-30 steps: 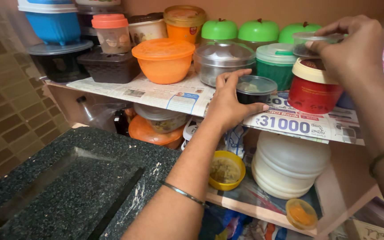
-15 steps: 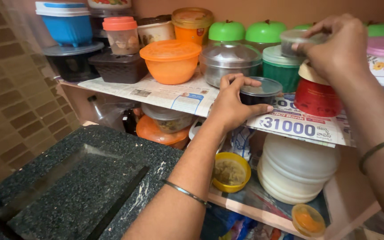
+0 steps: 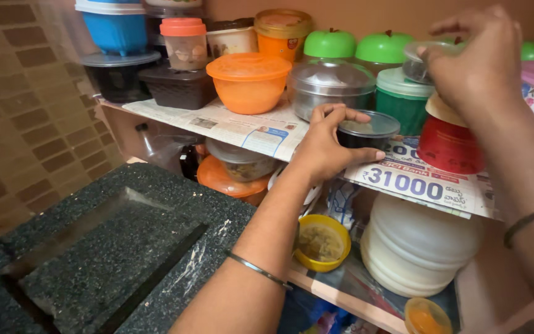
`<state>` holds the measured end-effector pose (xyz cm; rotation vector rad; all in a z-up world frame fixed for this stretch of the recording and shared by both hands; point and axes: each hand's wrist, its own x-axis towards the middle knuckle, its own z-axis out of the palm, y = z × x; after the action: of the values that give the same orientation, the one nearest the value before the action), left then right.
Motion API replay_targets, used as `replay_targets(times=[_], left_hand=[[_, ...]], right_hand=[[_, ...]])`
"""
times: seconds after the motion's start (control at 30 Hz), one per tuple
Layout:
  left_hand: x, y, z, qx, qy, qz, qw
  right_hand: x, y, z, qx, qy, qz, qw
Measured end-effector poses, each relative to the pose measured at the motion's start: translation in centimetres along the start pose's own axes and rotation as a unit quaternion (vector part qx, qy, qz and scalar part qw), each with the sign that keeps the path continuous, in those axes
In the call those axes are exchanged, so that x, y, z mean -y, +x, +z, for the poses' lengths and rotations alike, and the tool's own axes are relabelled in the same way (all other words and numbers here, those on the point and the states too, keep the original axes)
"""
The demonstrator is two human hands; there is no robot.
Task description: The person opens small plastic spice containers on the counter, closes and presses their lids shut, and places them one by one onto a kitchen shelf, arranging them among other stored containers.
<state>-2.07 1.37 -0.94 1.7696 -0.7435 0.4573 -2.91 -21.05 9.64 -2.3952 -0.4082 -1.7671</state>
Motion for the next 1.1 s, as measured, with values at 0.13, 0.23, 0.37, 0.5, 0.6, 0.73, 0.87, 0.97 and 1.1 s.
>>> replay_targets(times=[0.13,0.23,0.37,0.5,0.6,0.73,0.87,0.97,1.1], left_hand=[[0.0,0.3,0.0,-0.003,0.011,0.012,1.000],[-0.1,0.6,-0.5,0.003,-0.045,-0.036,0.998],[-0.2,0.6,-2.6,-0.018,-0.170,-0.076,0.982],[0.0,0.0,-7.7,-0.051,-0.207,-0.092,0.973],[0.1,-0.2,-13.0,-0.095,-0.127,-0.111,0.981],[0.9,-0.3,-18.0,-0.120,-0.096,-0.086,0.984],[2.0,-0.8,-21.1,-0.152,-0.139,-0.077,0.976],[2.9,-0.5,-22.8,-0.194,-0.145,-0.101,0.965],[4.5,-0.3,-24.8,-0.284,-0.070,-0.115,0.949]], right_hand=[[3.0,0.4,-0.9,0.077,0.156,0.030,0.984],[6.0,0.4,-1.3,0.156,0.232,0.037,0.959],[9.2,0.2,-1.6,0.243,0.258,0.088,0.931],[12.5,0.6,-0.1,0.280,0.337,0.144,0.887],[16.2,1.5,2.1,0.303,0.351,0.127,0.877],[20.7,2.1,5.1,0.384,0.350,0.180,0.835],[24.0,3.1,8.0,0.347,0.455,0.183,0.799],[25.7,3.9,10.6,0.318,0.420,0.132,0.840],[27.3,5.7,14.8,0.333,0.490,0.056,0.803]])
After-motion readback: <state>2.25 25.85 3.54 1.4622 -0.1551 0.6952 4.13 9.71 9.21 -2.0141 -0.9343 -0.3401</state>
